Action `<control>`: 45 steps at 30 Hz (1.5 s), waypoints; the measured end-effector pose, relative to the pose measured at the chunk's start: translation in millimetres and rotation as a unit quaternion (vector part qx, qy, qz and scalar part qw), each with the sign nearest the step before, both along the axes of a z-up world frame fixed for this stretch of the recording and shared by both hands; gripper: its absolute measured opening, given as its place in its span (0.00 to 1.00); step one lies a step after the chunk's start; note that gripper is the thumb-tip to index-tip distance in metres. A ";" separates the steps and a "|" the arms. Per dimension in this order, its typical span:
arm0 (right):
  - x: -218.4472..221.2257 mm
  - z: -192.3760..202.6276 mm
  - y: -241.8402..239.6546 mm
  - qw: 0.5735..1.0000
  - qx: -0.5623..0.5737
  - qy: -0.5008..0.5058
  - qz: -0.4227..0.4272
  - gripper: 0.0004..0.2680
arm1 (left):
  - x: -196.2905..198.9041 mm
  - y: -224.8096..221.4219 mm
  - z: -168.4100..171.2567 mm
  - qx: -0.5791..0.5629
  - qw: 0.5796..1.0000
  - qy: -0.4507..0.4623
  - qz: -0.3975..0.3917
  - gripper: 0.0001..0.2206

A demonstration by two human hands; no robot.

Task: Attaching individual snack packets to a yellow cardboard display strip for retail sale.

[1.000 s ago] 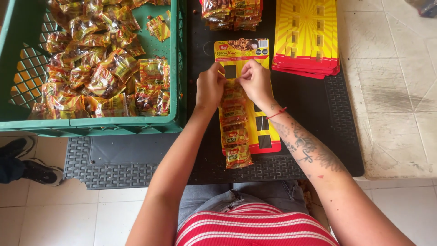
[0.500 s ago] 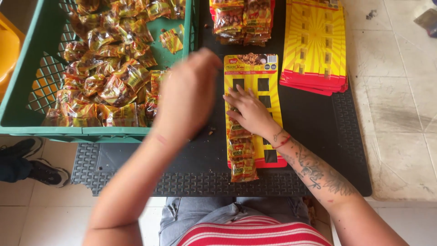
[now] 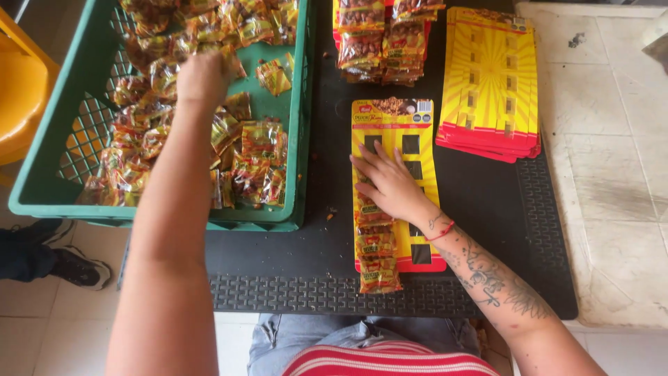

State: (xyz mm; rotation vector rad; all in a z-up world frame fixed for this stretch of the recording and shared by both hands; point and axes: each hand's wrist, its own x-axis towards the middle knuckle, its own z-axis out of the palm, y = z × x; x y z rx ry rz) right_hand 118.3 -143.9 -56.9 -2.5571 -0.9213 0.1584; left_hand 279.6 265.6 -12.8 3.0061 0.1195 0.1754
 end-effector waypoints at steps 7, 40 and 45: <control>-18.5 55.9 8.8 0.937 0.337 0.043 -0.077 0.20 | -74.9 -83.8 89.9 -0.327 0.905 -0.213 -0.169 0.06; -34.7 37.8 -26.6 0.824 0.493 0.218 -0.173 0.18 | -188.0 -249.0 -28.7 -0.654 0.751 0.017 -0.090 0.10; -18.5 20.1 -26.4 0.885 0.406 0.142 -0.176 0.01 | -194.6 -243.9 -20.4 -0.538 0.831 0.088 -0.114 0.06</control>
